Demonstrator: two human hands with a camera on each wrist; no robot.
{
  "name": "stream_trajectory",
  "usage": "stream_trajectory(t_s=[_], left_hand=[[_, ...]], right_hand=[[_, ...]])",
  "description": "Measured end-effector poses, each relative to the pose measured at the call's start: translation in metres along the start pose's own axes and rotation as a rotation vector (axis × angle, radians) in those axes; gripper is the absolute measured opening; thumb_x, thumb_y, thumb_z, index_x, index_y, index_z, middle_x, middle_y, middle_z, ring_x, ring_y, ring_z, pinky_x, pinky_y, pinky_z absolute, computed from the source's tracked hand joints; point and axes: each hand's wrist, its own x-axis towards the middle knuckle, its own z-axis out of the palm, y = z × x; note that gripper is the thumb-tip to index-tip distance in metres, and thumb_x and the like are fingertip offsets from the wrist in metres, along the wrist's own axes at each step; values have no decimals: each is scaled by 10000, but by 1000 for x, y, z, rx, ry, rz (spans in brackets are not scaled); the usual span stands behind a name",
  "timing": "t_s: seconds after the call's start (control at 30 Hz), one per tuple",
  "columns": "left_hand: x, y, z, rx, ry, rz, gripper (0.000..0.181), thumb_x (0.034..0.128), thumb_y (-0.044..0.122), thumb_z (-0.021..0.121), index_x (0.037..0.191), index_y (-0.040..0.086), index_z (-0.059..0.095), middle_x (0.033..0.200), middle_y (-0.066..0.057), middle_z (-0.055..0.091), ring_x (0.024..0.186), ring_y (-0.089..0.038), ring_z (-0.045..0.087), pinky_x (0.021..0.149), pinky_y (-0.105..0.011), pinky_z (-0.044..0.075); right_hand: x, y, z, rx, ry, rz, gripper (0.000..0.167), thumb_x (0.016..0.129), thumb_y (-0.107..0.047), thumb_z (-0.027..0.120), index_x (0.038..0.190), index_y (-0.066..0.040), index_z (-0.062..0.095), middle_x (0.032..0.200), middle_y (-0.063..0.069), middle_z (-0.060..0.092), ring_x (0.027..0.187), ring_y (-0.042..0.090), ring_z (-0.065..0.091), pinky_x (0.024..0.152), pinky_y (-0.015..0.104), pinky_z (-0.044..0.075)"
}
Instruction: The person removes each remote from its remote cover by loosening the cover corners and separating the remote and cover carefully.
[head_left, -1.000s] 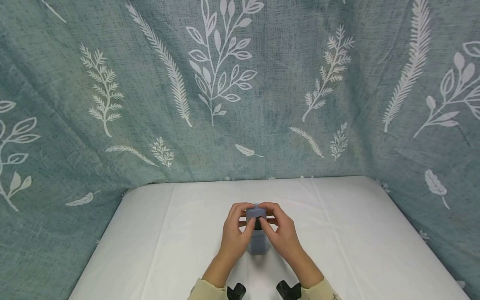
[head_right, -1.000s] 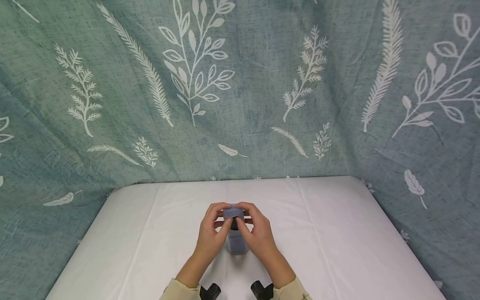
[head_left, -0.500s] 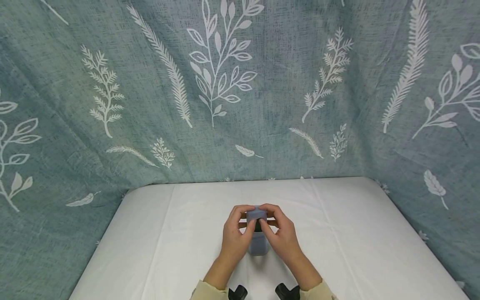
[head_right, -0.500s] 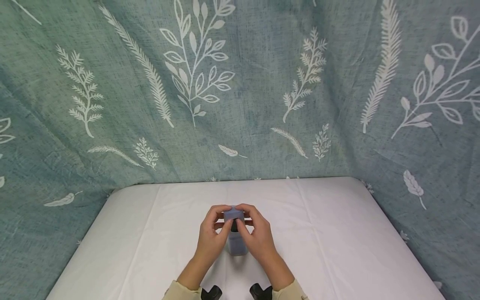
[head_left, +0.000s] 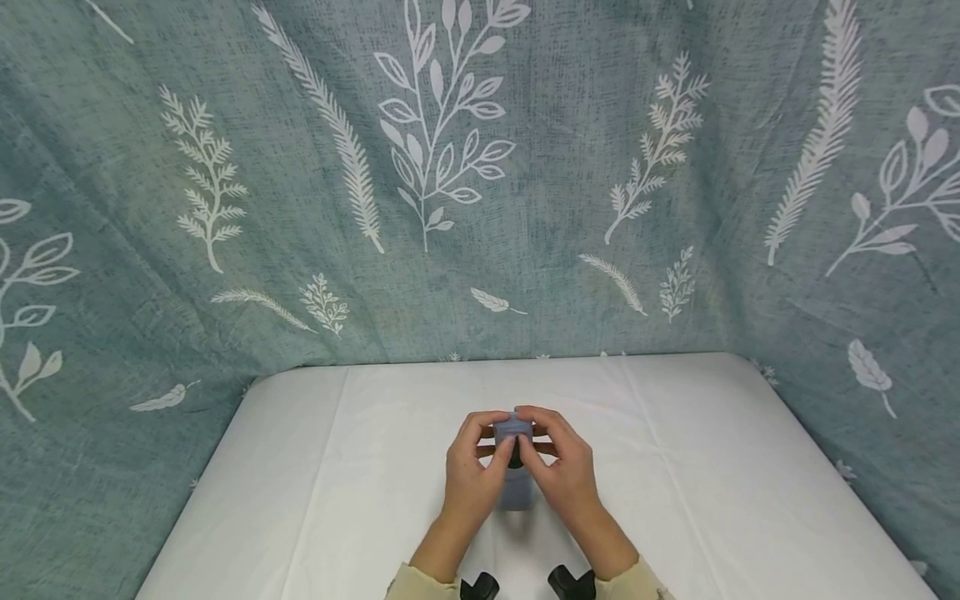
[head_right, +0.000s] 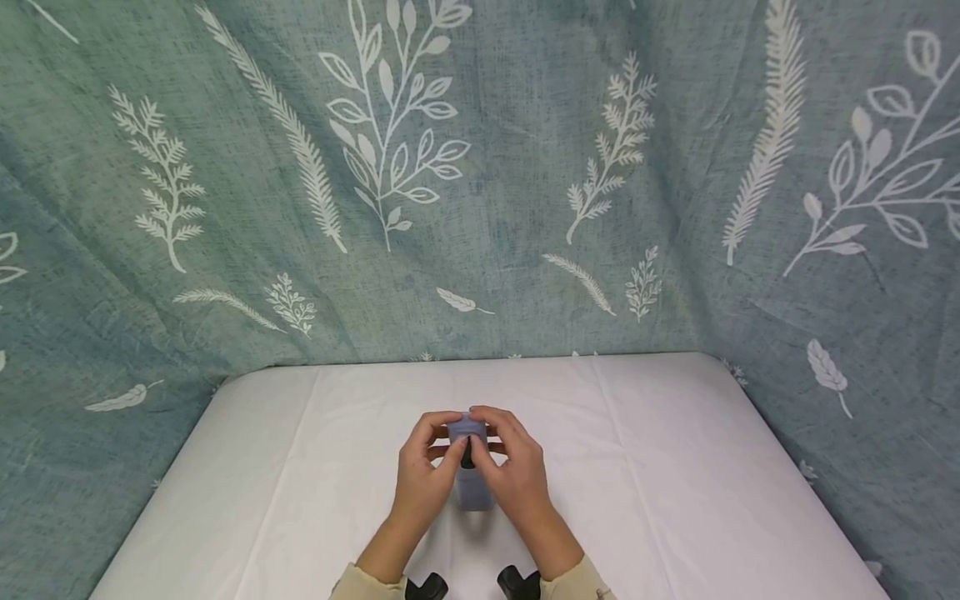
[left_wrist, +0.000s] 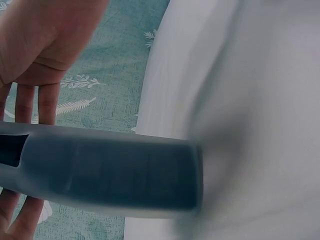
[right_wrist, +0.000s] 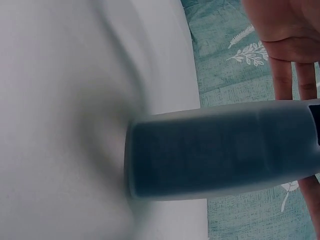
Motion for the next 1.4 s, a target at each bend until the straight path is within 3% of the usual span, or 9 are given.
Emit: stream_trajectory(t_s=[0.2, 0.33, 0.5, 0.63, 0.8, 1.0, 1.2, 1.4], left_hand=[[0, 1, 1, -15, 29, 7, 249, 915, 58, 695, 1143, 152, 660, 1086, -26, 688, 921, -165, 688, 702, -281, 618], [0, 2, 3, -10, 48, 9, 255, 909, 43, 699, 1137, 151, 668, 1078, -31, 697, 911, -190, 693, 705, -284, 617], [-1, 2, 7, 20, 92, 59, 274, 858, -29, 723, 1105, 79, 677, 1044, -86, 709, 868, -258, 702, 664, -328, 624], [-1, 2, 8, 43, 109, 92, 275, 834, -68, 729, 1085, 27, 671, 1015, -125, 707, 835, -293, 700, 635, -349, 623], [-2, 2, 7, 68, 109, 89, 245, 879, 14, 729, 1105, 90, 672, 1045, -59, 710, 867, -234, 704, 659, -293, 615], [-5, 1, 4, 66, 109, 78, 239, 912, 113, 719, 1143, 143, 670, 1074, -17, 707, 905, -210, 706, 692, -278, 615], [-8, 1, 3, 90, 103, 76, 250, 909, 132, 718, 1153, 155, 667, 1073, -1, 707, 920, -187, 706, 712, -263, 614], [-8, 1, 2, 104, 103, 131, 242, 910, 125, 708, 1150, 121, 672, 1063, -21, 712, 926, -181, 718, 767, -292, 620]], right_hand=[[1, 0, 1, -38, 30, -57, 316, 856, 42, 700, 1131, -111, 686, 1181, 76, 703, 870, 181, 710, 671, 182, 594], [1, 1, 2, -102, 75, -146, 282, 835, 37, 679, 1091, -79, 690, 1163, 85, 709, 855, 197, 729, 635, 226, 605], [3, 3, 6, -159, 136, -273, 189, 857, -18, 640, 1035, -40, 698, 1140, 94, 718, 822, 192, 740, 593, 232, 598], [5, 2, 6, -159, 158, -297, 182, 859, -16, 635, 1020, -46, 714, 1120, 84, 730, 794, 172, 738, 593, 224, 595], [5, -1, 5, -126, 167, -245, 215, 818, 42, 663, 991, -73, 722, 1085, 65, 751, 825, 186, 749, 617, 205, 597], [5, -7, 3, -73, 147, -122, 206, 836, 54, 698, 963, -107, 722, 1039, 61, 773, 849, 199, 756, 647, 163, 588], [5, -10, -1, -25, 134, -30, 197, 860, 37, 705, 966, -126, 732, 1002, 48, 782, 853, 83, 744, 654, 134, 575], [6, -11, -3, 21, 126, 22, 162, 892, 25, 691, 993, -97, 729, 944, 70, 778, 844, -28, 703, 655, 122, 570]])
